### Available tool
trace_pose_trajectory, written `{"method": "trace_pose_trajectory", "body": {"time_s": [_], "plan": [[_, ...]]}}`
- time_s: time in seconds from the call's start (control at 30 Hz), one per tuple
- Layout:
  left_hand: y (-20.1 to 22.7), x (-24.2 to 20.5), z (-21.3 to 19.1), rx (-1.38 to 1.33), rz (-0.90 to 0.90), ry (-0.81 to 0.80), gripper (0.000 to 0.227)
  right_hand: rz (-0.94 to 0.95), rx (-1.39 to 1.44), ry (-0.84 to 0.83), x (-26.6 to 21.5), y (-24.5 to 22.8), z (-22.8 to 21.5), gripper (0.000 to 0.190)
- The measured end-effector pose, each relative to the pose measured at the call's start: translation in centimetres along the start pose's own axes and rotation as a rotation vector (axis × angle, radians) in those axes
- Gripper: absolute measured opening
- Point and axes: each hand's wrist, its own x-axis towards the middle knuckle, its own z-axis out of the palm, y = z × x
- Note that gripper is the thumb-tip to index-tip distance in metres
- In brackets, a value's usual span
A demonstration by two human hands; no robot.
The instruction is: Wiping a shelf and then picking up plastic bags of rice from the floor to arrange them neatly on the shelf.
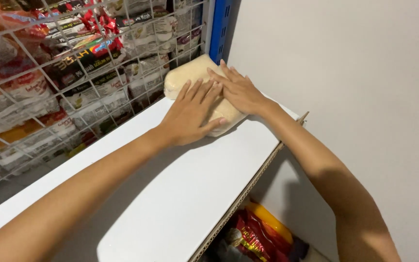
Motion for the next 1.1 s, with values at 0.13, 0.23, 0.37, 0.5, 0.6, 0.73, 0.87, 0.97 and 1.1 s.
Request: {"method": "trace_pose_trajectory", "body": {"time_s": [0.13, 0.23, 0.37, 0.5, 0.6, 0.73, 0.87, 0.97, 1.1], "plan": [[0.9, 0.3, 0.7, -0.066, -0.023, -0.062, 0.092, 0.024, -0.131, 0.059, -0.6, 0.4, 0.4, 0.056], [0.2, 0.4, 0.3, -0.014, 0.008, -0.083, 0.089, -0.046, -0.206, 0.219, -2.5, 0.1, 0.5, 0.055], [-1.8, 2.5, 0.1, -0.136, -0.075, 0.009, 0.07, -0.384, -0.09, 0.146, -6.3, 0.1, -0.2, 0.061], [-3.1, 4.3, 1.4, 0.024, -0.206, -0.043, 0.075, -0.302, -0.162, -0.009, -7.7, 1.0, -1.1, 0.08], [-3.1, 4.4, 0.7, 0.105, -0.259, -0.102, 0.083, -0.212, -0.223, -0.026, -8.8, 2.9, -2.4, 0.083], [-3.5, 4.6, 1.3, 0.105, -0.288, -0.124, 0.086, 0.01, -0.282, -0.012, -9.8, 3.8, -2.9, 0.079], [-3.4, 3.5, 0.8, 0.13, -0.276, -0.126, 0.081, 0.246, -0.45, 0.082, -8.2, 4.9, -1.7, 0.074], [-3.6, 1.2, -0.1, 0.145, -0.266, -0.144, 0.084, 0.321, -0.467, 0.099, -6.5, 6.0, -0.9, 0.078], [-3.3, -2.9, -2.2, 0.128, -0.264, -0.187, 0.085, 0.298, -0.464, 0.122, -3.3, 6.2, -0.6, 0.08]]}}
